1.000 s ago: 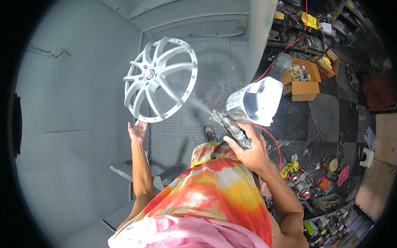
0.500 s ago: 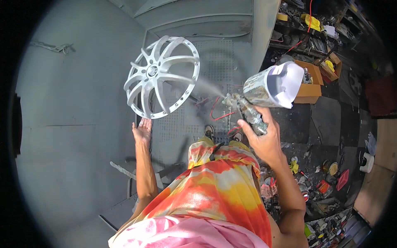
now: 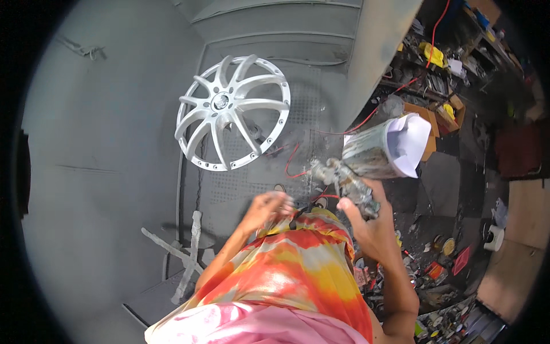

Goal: The person holds an automotive wheel rim by its center, rotates it within a spray booth, and applies a coating using a spray gun. The person then pauses to pour liquid from a container into the spray gun's reservoir before continuing to spray the rim.

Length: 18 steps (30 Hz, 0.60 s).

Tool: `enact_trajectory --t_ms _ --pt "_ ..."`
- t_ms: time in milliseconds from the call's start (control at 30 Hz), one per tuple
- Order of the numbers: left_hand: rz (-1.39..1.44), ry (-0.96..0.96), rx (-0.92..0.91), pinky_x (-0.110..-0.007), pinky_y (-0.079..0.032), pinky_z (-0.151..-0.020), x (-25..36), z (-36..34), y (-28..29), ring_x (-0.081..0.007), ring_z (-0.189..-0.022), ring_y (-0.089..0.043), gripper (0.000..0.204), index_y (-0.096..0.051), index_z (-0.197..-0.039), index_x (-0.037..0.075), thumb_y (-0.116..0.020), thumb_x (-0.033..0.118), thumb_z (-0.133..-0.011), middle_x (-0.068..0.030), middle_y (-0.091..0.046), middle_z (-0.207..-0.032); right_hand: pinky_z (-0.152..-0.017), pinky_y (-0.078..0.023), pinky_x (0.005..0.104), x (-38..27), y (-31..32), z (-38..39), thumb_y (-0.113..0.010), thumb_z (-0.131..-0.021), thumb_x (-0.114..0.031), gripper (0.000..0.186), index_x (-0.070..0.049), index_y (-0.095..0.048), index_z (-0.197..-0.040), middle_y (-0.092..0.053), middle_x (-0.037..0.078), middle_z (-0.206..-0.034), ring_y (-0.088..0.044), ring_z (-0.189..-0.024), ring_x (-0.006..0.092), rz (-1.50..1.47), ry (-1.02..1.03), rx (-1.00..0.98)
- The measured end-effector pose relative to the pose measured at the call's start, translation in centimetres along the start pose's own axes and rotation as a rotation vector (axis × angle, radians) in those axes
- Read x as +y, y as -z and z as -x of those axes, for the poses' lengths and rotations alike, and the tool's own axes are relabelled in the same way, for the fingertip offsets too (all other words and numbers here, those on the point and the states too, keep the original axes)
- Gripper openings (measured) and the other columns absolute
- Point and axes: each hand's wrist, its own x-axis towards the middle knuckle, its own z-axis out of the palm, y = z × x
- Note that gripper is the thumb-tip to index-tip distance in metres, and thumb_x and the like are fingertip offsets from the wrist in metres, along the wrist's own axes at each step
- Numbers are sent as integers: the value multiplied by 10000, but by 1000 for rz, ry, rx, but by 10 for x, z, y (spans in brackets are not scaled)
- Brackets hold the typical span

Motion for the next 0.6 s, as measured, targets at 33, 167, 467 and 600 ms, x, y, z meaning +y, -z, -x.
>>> enact_trajectory --t_ms 33,167,467,600 --pt "-99 -26 -128 -335 -579 -882 18 -2 -22 -173 -945 -697 367 -673 -1154 -45 -622 300 -1036 -106 -721 -1008 -800 -522 269 -8 -5 2 -658 -983 -65 344 3 -522 -1292 -682 76 -984 -629 -855 93 -11 -49 -22" --pt "-300 -282 -614 -304 -546 -884 95 10 -81 -127 -977 -675 302 -668 -1177 -7 -717 212 -975 -69 -730 -1021 -657 -527 252 -15 -22 2 -676 -987 -88 357 16 -520 -1291 -682 73 -953 -609 -752 68 -27 24 -90" --pt "-113 -494 -488 -276 -363 -569 102 35 -97 -55 -621 -442 323 -520 -698 61 -801 59 -858 26 -526 -616 -580 -510 224 -83 -62 -3 -674 -999 -113 396 35 -497 -1321 -727 74 -956 -631 -729 57 -41 -23 -68" --pt "-122 -509 -433 -280 -399 -584 123 38 -98 -67 -622 -469 301 -546 -710 41 -823 45 -827 6 -552 -644 -568 -523 212 -94 -70 -13 -660 -1014 -177 424 -26 -467 -1360 -709 101 -1063 -705 -869 137 11 172 -75"
